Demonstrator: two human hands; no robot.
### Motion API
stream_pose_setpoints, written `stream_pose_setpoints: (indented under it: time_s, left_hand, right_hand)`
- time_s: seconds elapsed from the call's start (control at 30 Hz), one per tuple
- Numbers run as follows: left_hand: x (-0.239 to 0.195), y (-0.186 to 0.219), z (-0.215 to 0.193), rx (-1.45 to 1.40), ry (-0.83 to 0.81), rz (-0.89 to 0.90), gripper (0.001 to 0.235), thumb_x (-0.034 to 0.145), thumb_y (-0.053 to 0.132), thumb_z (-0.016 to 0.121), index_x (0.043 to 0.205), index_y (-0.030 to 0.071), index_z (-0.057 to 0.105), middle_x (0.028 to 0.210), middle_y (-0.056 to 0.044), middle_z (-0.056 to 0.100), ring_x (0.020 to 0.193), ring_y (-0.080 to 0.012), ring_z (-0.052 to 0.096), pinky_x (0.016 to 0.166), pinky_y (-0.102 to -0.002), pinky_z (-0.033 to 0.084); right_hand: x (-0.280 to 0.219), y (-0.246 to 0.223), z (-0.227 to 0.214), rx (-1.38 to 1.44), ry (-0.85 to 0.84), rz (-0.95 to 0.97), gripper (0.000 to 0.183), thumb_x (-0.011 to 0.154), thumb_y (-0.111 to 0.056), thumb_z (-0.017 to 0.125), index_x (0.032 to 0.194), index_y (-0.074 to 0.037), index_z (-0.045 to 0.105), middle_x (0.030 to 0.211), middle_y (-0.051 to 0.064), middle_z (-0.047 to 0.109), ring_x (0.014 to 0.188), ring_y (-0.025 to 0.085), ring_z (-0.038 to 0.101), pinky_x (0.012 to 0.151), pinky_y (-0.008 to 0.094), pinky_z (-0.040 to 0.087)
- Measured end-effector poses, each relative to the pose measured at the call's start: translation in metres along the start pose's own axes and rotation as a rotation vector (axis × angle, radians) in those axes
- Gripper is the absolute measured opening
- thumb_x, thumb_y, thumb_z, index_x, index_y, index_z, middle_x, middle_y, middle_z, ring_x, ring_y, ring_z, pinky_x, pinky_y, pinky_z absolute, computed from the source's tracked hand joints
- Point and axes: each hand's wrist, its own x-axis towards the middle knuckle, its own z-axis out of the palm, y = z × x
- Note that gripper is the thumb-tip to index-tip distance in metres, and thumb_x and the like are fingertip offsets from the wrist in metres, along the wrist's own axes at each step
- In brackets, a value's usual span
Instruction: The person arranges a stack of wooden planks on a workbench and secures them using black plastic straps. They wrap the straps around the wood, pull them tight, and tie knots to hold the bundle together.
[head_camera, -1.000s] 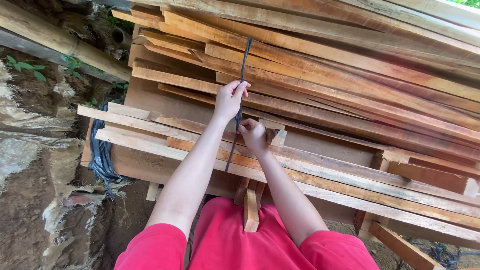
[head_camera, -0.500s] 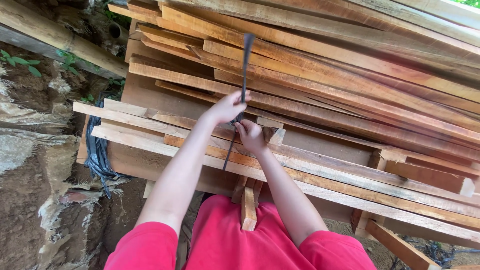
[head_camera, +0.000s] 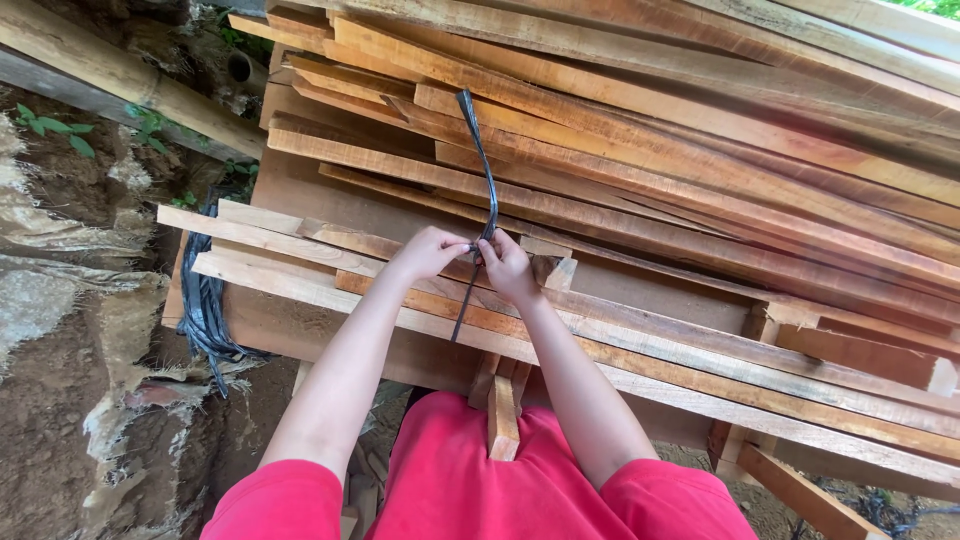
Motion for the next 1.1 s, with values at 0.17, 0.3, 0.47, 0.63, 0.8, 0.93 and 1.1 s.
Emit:
stream_pose_setpoints:
  time_s: [0.17,0.3,0.47,0.63,0.8,0.93,1.1]
  left_hand:
    - [-0.003,-0.029,0.031,-0.037,0.328,-0.028,0.024,0.1,0.032,0.062,0.117,0.027,0.079,0.108,0.001,0.078,0.108,-0.0238,0.071,0.097,-0.038,0.053]
    - [-0.009,-0.034,0.056,0.113,0.484,-0.263,0.064,0.104,0.065,0.044,0.14,0.016,0.063,0.139,-0.01,0.065,0.133,-0.0336,0.054,0.113,-0.054,0.035]
    - [-0.027,0.005,0.063,0.361,0.315,-0.288,0.063,0.104,0.066,0.036,0.131,0.02,0.071,0.159,-0.006,0.048,0.153,-0.0372,0.027,0.12,-0.066,0.003]
    - [-0.007,0.021,0.07,0.295,0.277,-0.372,0.064,0.107,0.058,0.024,0.124,0.023,0.075,0.16,-0.003,0.047,0.157,-0.0352,0.019,0.115,-0.069,-0.014]
    - [0.028,-0.02,0.096,0.09,0.47,-0.214,0.036,0.103,0.051,0.055,0.104,0.024,0.079,0.122,0.008,0.075,0.131,-0.0074,0.058,0.128,-0.038,0.009]
    - [0.0,0.011,0.089,0.026,0.558,-0.381,0.036,0.098,0.053,0.063,0.106,0.022,0.079,0.114,0.002,0.076,0.139,-0.0196,0.047,0.119,-0.047,0.027]
    - [-0.012,-0.024,0.115,0.046,0.887,0.087,0.019,0.103,0.034,0.067,0.093,0.019,0.075,0.106,0.004,0.078,0.129,-0.0147,0.059,0.121,-0.053,0.009]
  right_hand:
    - [0.01,0.028,-0.006,-0.105,0.003,0.074,0.015,0.104,-0.023,0.059,0.097,-0.018,0.071,0.069,-0.003,0.071,0.066,0.009,0.059,0.067,0.025,0.047]
    - [0.012,0.04,-0.008,-0.211,-0.011,0.109,0.019,0.103,-0.028,0.06,0.093,-0.019,0.073,0.07,-0.001,0.072,0.066,0.015,0.062,0.067,0.031,0.049]
    - [0.015,0.036,-0.006,-0.24,-0.011,0.115,0.02,0.103,-0.03,0.059,0.092,-0.02,0.073,0.071,-0.002,0.073,0.069,0.015,0.065,0.069,0.031,0.051]
    - [0.013,0.028,-0.008,-0.214,-0.047,0.12,0.022,0.105,-0.028,0.056,0.095,-0.018,0.072,0.074,-0.001,0.074,0.074,0.016,0.067,0.075,0.032,0.053]
    - [0.005,0.007,-0.011,-0.186,-0.054,0.148,0.023,0.106,-0.022,0.051,0.098,-0.013,0.071,0.078,0.003,0.074,0.079,0.018,0.066,0.079,0.036,0.053]
    - [0.014,0.03,-0.007,-0.176,-0.056,0.166,0.023,0.107,-0.025,0.051,0.099,-0.015,0.07,0.079,0.001,0.074,0.081,0.016,0.067,0.08,0.034,0.054]
    - [0.022,0.039,-0.003,-0.298,-0.08,0.207,0.029,0.106,-0.034,0.053,0.096,-0.014,0.071,0.078,0.007,0.075,0.088,0.029,0.071,0.081,0.043,0.055]
